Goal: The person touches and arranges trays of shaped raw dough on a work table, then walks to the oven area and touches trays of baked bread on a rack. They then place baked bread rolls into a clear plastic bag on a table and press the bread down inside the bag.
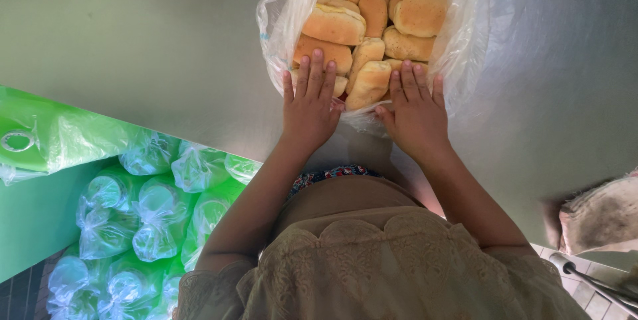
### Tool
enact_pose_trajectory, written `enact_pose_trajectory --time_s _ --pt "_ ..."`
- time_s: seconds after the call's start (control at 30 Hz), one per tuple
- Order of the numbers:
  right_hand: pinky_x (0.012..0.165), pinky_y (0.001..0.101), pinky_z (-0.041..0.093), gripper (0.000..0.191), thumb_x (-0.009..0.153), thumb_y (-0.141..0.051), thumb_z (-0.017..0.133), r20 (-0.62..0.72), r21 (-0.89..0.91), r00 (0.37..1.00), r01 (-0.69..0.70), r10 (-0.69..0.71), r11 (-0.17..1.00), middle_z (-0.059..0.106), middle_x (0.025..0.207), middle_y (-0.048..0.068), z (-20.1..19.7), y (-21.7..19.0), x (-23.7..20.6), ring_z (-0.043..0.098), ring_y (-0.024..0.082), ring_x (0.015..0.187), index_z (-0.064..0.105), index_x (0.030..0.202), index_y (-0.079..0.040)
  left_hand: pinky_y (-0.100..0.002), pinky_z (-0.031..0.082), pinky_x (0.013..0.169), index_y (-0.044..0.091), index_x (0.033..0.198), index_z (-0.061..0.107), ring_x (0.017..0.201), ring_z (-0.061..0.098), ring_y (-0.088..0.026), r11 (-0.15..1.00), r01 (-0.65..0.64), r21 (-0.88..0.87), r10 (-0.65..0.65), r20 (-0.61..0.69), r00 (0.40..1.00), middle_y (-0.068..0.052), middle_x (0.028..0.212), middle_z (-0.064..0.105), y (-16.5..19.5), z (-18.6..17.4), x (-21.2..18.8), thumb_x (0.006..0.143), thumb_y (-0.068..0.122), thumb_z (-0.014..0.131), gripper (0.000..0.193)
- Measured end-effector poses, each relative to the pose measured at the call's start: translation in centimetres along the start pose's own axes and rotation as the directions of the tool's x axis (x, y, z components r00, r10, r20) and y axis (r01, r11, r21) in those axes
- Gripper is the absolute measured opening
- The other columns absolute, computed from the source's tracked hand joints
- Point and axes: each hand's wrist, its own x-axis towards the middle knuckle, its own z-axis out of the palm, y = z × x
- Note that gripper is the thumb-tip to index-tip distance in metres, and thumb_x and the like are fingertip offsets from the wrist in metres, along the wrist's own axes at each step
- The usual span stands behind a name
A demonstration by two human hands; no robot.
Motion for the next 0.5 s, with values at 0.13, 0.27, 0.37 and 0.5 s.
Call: enact_pose_trajectory --time_s 0.13,0.27,0.37,0.5 --pt "0.124 0.0591 0.012 0.077 0.098 -0.051 0.058 0.013 -0.01 1.0 -0.008 0.008 1.0 0.036 0.165 0.021 -0.4 -0.3 0.1 0.027 0.033 0.156 0.045 0.155 0.0 -0.064 0.014 0.125 0.006 0.161 0.037 0.159 0.019 -0.035 1.0 0.008 -0.025 -0.007 0.023 1.0 -0.018 0.171 0.02 -0.1 0.1 0.0 0.089 0.036 0.069 0.084" --pt "0.123 0.0594 0.012 0.078 0.097 -0.051 0.058 0.025 -0.001 1.0 -0.016 0.016 1.0 0.035 0.165 0.021 -0.7 -0.6 0.1 0.028 0.033 0.155 0.044 0.155 0.0 -0.064 0.014 0.126 0.007 0.161 0.037 0.16 0.019 -0.034 1.0 0.003 0.0 -0.003 0.008 1.0 -0.016 0.172 0.019 -0.2 0.1 -0.1 0.09 0.035 0.069 0.083" --pt "0.122 0.0597 0.013 0.08 0.096 -0.052 0.059 0.027 -0.011 0.999 -0.018 0.019 1.0 0.035 0.165 0.021 -1.0 -0.9 0.0 0.029 0.033 0.155 0.043 0.155 0.0 -0.064 0.013 0.126 0.007 0.161 0.037 0.16 0.018 -0.035 1.0 -0.002 -0.009 0.002 0.013 1.0 -0.017 0.171 0.019 -0.2 0.0 -0.2 0.09 0.036 0.069 0.084" --pt "0.122 0.0605 0.014 0.076 0.097 -0.045 0.059 0.077 0.041 0.997 -0.03 0.027 0.999 0.035 0.164 0.019 -1.7 -0.6 0.2 0.03 0.034 0.153 0.041 0.156 -0.001 -0.065 0.014 0.123 0.007 0.161 0.037 0.157 0.019 -0.037 0.997 0.02 -0.068 -0.021 -0.007 1.0 -0.017 0.169 0.022 0.1 -0.9 0.2 0.091 0.039 0.067 0.082"
